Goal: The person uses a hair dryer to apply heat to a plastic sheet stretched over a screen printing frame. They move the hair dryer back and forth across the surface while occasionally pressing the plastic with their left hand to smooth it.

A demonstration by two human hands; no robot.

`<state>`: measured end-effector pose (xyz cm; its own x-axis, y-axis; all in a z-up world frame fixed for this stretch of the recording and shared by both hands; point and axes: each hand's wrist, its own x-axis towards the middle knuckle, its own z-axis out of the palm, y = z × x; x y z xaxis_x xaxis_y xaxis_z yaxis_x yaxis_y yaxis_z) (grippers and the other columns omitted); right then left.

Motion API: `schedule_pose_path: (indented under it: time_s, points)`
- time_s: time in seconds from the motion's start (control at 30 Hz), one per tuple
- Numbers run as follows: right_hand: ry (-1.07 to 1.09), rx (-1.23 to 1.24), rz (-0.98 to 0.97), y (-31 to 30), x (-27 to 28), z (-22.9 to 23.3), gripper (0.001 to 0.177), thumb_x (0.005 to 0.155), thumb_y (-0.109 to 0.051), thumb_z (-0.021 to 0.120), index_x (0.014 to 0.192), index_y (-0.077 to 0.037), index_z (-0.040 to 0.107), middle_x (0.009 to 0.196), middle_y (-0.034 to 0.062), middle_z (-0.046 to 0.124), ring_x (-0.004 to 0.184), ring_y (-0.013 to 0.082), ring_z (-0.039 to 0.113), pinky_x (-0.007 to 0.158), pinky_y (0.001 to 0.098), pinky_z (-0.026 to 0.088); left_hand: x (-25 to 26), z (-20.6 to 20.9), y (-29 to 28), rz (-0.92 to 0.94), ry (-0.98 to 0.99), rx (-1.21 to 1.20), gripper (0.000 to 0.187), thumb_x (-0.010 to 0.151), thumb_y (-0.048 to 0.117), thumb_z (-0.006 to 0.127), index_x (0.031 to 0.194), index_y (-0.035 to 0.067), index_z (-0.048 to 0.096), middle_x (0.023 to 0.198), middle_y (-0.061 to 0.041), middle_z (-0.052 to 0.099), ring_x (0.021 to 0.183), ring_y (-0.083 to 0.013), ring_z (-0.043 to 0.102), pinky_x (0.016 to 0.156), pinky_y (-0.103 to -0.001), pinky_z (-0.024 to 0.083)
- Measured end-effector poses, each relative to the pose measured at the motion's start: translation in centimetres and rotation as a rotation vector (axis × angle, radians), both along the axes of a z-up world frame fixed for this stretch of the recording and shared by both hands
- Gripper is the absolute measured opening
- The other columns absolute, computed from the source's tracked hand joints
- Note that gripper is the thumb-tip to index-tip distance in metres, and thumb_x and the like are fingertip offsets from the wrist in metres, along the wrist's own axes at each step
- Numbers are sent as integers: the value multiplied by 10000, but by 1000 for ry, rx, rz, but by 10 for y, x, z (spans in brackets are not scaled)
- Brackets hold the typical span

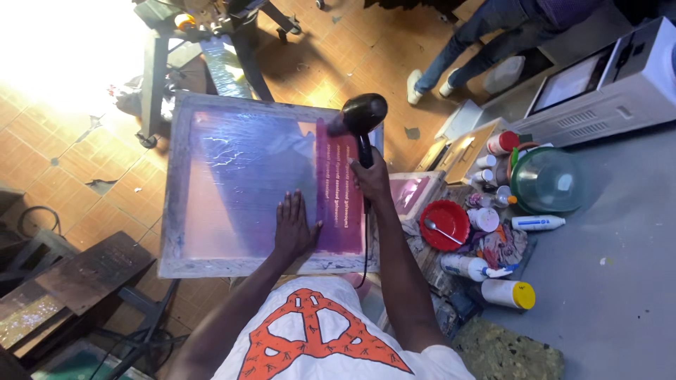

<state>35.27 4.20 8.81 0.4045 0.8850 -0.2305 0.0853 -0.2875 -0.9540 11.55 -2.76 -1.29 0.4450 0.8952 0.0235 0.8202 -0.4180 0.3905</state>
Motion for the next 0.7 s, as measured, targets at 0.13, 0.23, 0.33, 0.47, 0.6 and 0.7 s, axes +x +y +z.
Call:
schedule_pose_path:
  time_s: [0.13,0.23,0.33,0.47,0.6,0.7]
  points:
    - [-311,-54,12,14,-6,4,447,815,-362,807,1172,-150,642,796,148,652,737,274,658,650,421,487,-12,-2,2,19,18,4,932,951,666,494,1578,-6,337,1691,-185,270,1580,-391,183,1280,-538,125]
    - [-16,10,98,18,-20,21,256,893,-194,752,1041,-73,582,531,103,564,414,182,580,399,270,464,-18,2,3,25,1,-7,928,943,636,519,1575,-19,338,1684,-197,280,1571,-405,203,1277,-544,131]
    - [108,63,62,24,-15,-1,300,884,-107,781,1098,-41,581,628,131,592,413,181,584,330,290,463,-20,1,5,36,-8,17,918,947,632,519,1569,-20,347,1676,-204,291,1566,-407,217,1274,-543,131]
    - [17,54,17,23,-11,0,338,891,-158,786,1116,-22,575,586,124,568,416,184,588,332,282,479,-25,-4,8,20,-74,40,896,945,605,559,1560,-17,366,1655,-221,319,1544,-418,262,1262,-547,168]
    - [-73,-3,-35,17,16,1,401,868,-220,818,1157,-63,589,586,126,597,431,206,613,345,295,515,-23,0,4,40,-79,79,871,955,605,552,1545,-15,393,1628,-230,364,1533,-406,304,1253,-537,199]
    - [86,73,-103,12,22,-7,293,904,-132,781,1076,-32,566,522,134,520,379,199,556,325,277,484,-17,-4,5,78,-84,57,903,947,621,549,1540,-40,383,1623,-255,358,1535,-423,293,1258,-544,204]
